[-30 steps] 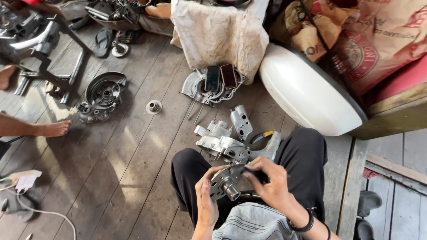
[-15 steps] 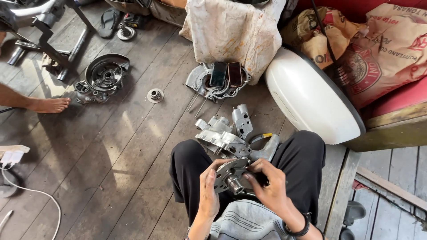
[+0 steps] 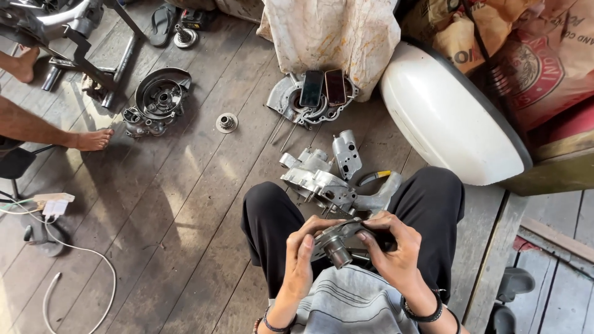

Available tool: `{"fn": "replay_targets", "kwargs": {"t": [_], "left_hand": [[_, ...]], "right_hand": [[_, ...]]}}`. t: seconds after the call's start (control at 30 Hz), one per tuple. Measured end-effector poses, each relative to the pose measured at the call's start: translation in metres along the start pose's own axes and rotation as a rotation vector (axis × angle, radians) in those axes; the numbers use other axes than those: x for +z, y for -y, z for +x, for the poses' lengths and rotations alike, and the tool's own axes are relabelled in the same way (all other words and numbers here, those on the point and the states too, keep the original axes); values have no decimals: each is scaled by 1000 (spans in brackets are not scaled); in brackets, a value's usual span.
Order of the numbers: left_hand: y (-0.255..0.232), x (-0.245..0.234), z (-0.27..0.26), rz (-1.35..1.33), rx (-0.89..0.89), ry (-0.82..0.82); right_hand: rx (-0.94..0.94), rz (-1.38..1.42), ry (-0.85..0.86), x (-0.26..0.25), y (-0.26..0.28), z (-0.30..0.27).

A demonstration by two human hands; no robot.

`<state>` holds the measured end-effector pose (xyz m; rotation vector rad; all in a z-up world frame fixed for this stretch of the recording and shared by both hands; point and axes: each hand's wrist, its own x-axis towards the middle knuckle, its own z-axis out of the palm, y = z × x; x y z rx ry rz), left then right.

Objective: The person sits on the floor and uses a wire brush to clean a circular metal engine component, scrubbing the holes and surfaces. They rotate the part to access different areas and continue scrubbing until the end of the clip.

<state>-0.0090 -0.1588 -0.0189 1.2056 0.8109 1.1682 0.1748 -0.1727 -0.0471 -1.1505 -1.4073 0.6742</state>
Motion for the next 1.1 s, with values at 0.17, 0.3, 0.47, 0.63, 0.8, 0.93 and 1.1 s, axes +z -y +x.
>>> {"fn": "replay_targets", "kwargs": {"t": [0.17,0.3,0.47,0.63,0.8,0.93,1.1], "left_hand": [[0,6,4,55,25,-28],[3,15,3,77,18,-15],[9,7,2,90,10,-77],[11,15,2,56,0,-14],[10,8,1,-69,84,-74],[9,3,2,-106,64,-87],[18,2,0,-127,12,-85]], "right_hand": [[68,-43,-37,-8,-15,-4],[46,3,-45,-9,-3,2],[83,-6,-20,-12,-17,-2],[41,29,-36,-5,-4,0],[5,-29,-47,-6,-8,3],[65,-68,0,-2,-9,0],[43,-124,59,8,0,-1]]}}
